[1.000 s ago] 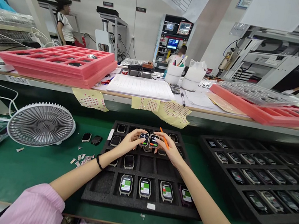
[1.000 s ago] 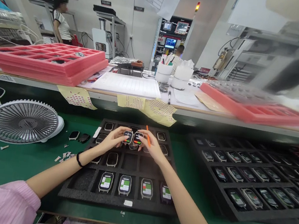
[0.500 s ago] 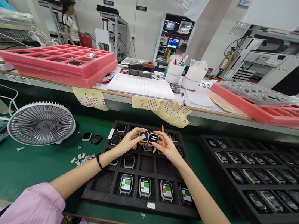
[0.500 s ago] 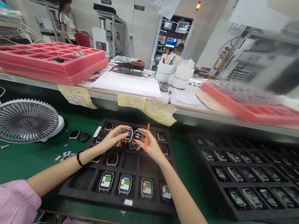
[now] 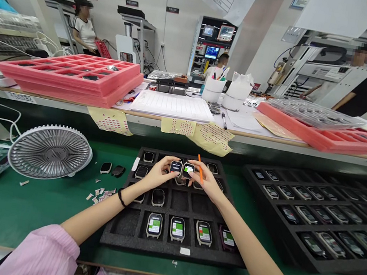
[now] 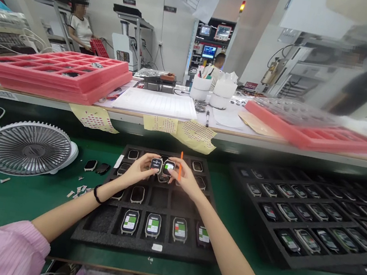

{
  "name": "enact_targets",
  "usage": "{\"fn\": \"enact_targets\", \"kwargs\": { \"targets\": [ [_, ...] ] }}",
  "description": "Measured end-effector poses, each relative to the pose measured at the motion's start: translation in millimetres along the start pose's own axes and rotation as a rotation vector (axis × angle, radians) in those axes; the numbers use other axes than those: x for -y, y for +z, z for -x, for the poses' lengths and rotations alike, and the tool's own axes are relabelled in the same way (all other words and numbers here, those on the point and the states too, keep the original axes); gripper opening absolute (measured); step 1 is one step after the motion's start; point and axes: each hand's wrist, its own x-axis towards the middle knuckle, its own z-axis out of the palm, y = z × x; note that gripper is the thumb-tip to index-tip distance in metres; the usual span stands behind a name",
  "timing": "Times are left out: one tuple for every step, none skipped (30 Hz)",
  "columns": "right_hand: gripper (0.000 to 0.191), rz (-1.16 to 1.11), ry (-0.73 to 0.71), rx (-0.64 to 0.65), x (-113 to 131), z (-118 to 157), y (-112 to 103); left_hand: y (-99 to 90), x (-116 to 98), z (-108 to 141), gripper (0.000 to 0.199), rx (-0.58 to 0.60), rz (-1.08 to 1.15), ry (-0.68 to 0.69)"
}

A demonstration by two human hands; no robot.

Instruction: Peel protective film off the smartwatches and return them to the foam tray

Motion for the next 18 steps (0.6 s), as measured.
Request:
{"fn": "enact_targets", "kwargs": {
  "targets": [
    [0.036, 0.004, 0.0, -0.011, -0.3, -0.1, 0.2, 0.1, -0.2, 0.0, 0.045, -0.003, 0.007, -0.013],
    [0.036, 0.01, 0.001, -0.02, -0.8, -0.3, 0.3, 0.0, -0.1, -0.2, 0.045, -0.001, 0.023, -0.035],
    [0.035, 0.015, 0.001, -0.029, -1.6, -0.5, 0.1, -0.2, 0.2, -0.4, 0.045, 0.004, 0.043, -0.062],
    [0.035, 0.02, -0.001, -0.036, -2.5, -0.7, -0.2, -0.5, 0.7, -0.6, 0.045, 0.01, 0.064, -0.088],
    [0.035, 0.024, -0.004, -0.04, -3.4, -0.9, -0.8, -0.9, 1.3, -0.9, 0.046, 0.014, 0.083, -0.107],
    [0.035, 0.026, -0.008, -0.044, -4.3, -1.1, -1.3, -1.2, 1.9, -1.3, 0.046, 0.016, 0.097, -0.117],
    [0.035, 0.026, -0.012, -0.047, -4.9, -1.2, -1.9, -1.5, 2.6, -1.6, 0.046, 0.016, 0.106, -0.12],
    [0.035, 0.026, -0.015, -0.05, -5.2, -1.3, -2.4, -1.7, 3.4, -1.9, 0.046, 0.014, 0.109, -0.118],
    [0.036, 0.024, -0.016, -0.053, -5.2, -1.4, -2.6, -1.7, 4.0, -2.2, 0.047, 0.013, 0.106, -0.114],
    [0.036, 0.021, -0.014, -0.055, -4.8, -1.3, -2.8, -1.5, 4.6, -2.3, 0.047, 0.014, 0.1, -0.109],
    [0.036, 0.016, -0.011, -0.056, -4.3, -1.3, -2.7, -1.3, 5.0, -2.4, 0.047, 0.015, 0.092, -0.104],
    [0.035, 0.01, -0.008, -0.058, -3.7, -1.1, -2.6, -1.0, 5.2, -2.4, 0.047, 0.015, 0.084, -0.099],
    [0.034, 0.004, -0.008, -0.059, -3.2, -1.1, -2.5, -0.8, 5.0, -2.3, 0.047, 0.012, 0.078, -0.096],
    [0.033, -0.003, -0.008, -0.063, -3.1, -1.0, -2.5, -0.8, 4.6, -2.2, 0.046, 0.008, 0.073, -0.097],
    [0.031, -0.009, -0.009, -0.067, -3.4, -1.1, -2.7, -0.8, 3.8, -2.0, 0.045, 0.003, 0.069, -0.102],
    [0.03, -0.012, -0.008, -0.073, -4.3, -1.3, -3.0, -1.1, 2.8, -1.9, 0.043, -0.003, 0.062, -0.105],
    [0.029, -0.015, -0.007, -0.08, -5.7, -1.5, -3.6, -1.5, 1.5, -1.8, 0.042, -0.01, 0.054, -0.11],
    [0.028, -0.017, -0.006, -0.087, -7.5, -1.9, -4.2, -2.1, 0.2, -1.7, 0.041, -0.017, 0.045, -0.116]
  ]
}}
